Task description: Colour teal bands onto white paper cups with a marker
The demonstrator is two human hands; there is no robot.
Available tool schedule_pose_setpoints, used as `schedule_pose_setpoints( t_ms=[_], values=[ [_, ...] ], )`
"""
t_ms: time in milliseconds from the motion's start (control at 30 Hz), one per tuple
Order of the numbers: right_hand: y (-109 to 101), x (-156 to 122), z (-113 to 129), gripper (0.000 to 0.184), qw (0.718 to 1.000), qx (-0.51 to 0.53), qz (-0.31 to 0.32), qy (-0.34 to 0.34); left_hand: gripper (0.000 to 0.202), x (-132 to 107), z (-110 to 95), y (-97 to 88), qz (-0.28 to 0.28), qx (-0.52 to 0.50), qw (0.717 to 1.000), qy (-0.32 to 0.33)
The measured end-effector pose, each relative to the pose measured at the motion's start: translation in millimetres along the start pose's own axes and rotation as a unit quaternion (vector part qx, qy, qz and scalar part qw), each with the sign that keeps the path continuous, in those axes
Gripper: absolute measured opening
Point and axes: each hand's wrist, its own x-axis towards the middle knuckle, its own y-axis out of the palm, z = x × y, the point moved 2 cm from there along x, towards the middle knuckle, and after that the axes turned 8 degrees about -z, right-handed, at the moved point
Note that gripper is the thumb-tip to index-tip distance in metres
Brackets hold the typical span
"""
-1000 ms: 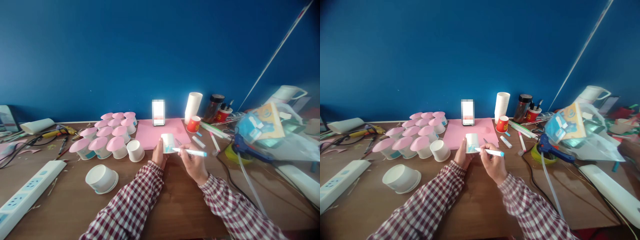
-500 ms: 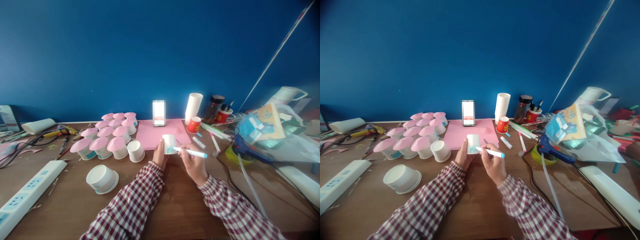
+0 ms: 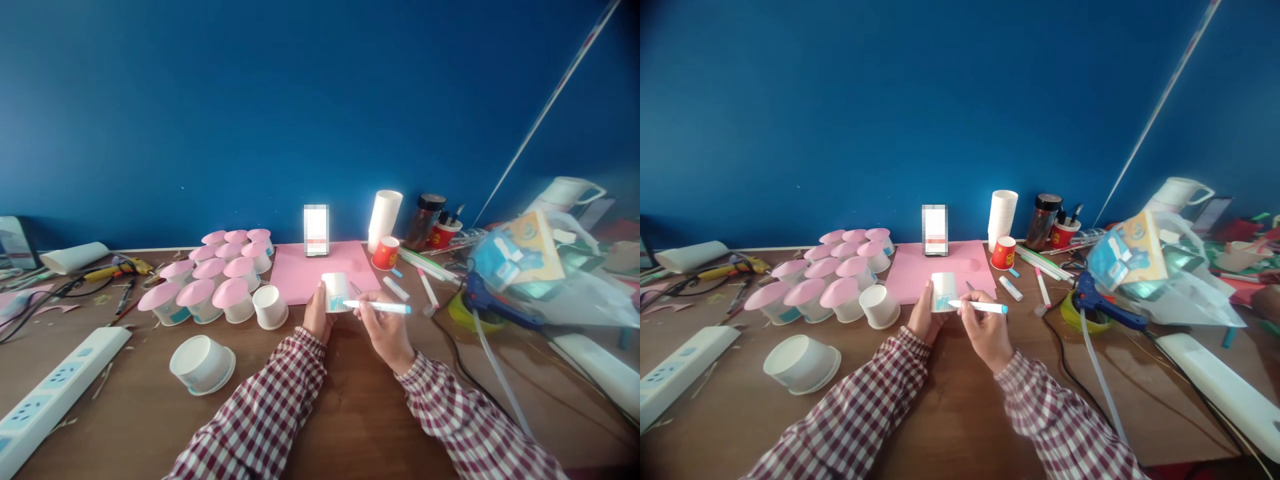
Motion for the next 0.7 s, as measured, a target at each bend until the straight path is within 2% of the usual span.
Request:
schedule_pose_setpoints(
  t_ms=[200,333,500,700],
  values=[
    [-0.4,0.7,0.3,0.015,1.000,0.012,-0.013,0.019,0.047,-0.5,0.1,1.1,0.004,0.024,1.000,0.004],
    [-0.6,0.3,-0.4,0.017,1.000,0.001,0.012,0.016,0.051,1.1,1.6,-0.4,-0.001,0.032,0.999,0.007],
    [-1.5,0.4,-1.0,0.017,1.000,-0.001,0.006,0.016,0.051,4.5,4.8,-2.6,-0.004,0.036,0.999,0.014],
    [-1.7,1.2,2.6,0.018,0.999,-0.014,0.030,0.003,0.051,4.4,4.8,-2.7,-0.006,0.031,0.999,0.015]
  ],
)
